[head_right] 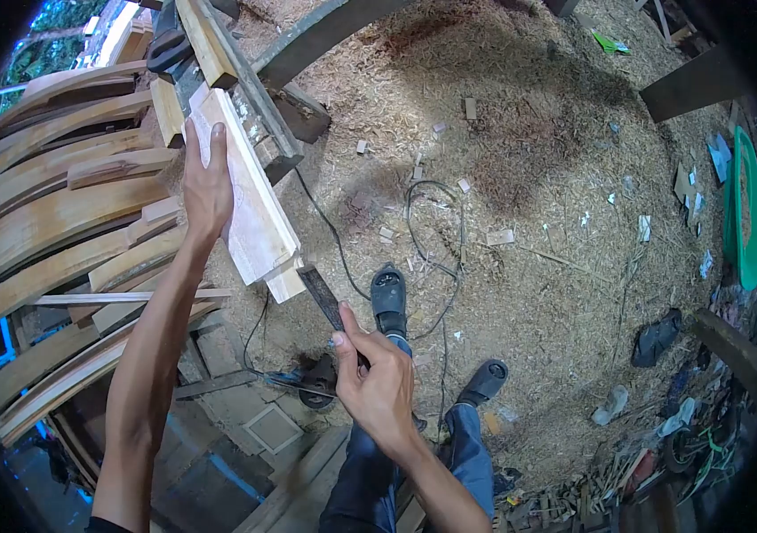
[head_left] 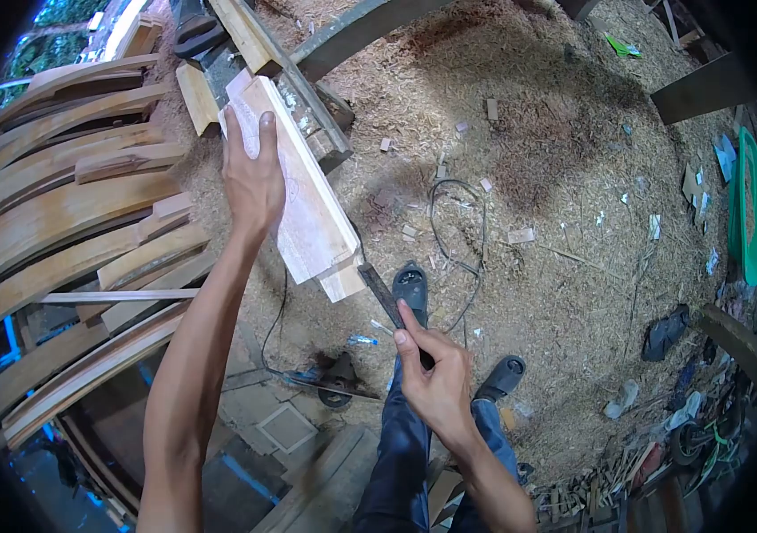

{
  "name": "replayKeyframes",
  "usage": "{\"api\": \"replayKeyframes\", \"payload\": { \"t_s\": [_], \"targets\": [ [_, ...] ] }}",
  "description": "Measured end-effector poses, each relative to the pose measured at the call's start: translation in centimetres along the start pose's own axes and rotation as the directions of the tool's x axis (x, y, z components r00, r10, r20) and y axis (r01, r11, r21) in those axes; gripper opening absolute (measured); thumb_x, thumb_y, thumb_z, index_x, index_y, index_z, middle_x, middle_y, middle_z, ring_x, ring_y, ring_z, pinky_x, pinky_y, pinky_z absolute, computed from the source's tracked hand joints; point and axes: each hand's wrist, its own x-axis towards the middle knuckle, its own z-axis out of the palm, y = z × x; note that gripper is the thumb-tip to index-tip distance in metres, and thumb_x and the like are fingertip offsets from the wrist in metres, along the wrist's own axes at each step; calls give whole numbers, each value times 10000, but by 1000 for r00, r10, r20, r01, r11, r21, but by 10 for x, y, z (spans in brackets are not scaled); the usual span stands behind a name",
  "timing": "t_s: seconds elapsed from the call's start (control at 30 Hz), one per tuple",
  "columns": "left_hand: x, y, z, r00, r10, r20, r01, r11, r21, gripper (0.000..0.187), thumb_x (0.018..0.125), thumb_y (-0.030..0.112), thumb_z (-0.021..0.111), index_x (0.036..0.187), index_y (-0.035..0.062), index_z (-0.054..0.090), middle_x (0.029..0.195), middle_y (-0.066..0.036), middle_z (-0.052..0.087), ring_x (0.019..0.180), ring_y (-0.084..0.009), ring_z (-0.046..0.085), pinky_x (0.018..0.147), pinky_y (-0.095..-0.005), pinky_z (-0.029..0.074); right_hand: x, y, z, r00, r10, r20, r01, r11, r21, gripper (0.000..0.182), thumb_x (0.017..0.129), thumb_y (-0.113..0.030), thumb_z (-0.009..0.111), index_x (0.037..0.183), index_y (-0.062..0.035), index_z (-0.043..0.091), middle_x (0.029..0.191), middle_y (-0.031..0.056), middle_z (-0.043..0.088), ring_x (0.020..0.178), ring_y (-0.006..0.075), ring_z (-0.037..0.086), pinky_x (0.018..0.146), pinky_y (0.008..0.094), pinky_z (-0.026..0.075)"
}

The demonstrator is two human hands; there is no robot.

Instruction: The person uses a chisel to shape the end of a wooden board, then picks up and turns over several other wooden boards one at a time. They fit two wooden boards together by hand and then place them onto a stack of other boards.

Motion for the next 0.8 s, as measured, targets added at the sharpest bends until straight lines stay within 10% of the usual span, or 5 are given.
{"api": "replayKeyframes", "payload": {
  "t_s": [0.37, 0.5, 0.8],
  "targets": [
    [-1, -1, 6, 999, 20, -26, -20, 1000, 11, 805, 913, 604, 388, 1460, 31, 241, 1411, -272, 374, 1291, -432, 380, 1083, -425, 301, 10, 26, 28, 984, -139, -109, 147, 986, 73, 346, 908, -170, 579, 1230, -44, 591, 831, 216, 658, 683, 243, 647, 656, 311, 487],
    [0, -1, 0, 1000, -9, 4, 9, 1000, -3, 803, 914, 600, 387, 1460, 30, 240, 1413, -278, 368, 1292, -435, 377, 1083, -422, 301, 16, 27, 8, 975, 132, 179, -190, 914, 359, 367, 924, -224, 570, 1246, -49, 578, 963, 227, 668, 813, 220, 675, 742, 296, 489],
    [0, -3, 1, 1000, 26, -18, -26, 999, -19, 793, 919, 583, 398, 1462, 30, 234, 1408, -278, 373, 1285, -437, 381, 1084, -425, 291, -3, 5, -14, 998, -61, 9, 61, 996, -66, 329, 903, -218, 597, 1218, -126, 620, 734, 157, 623, 601, 236, 600, 597, 344, 453]
  ]
}}
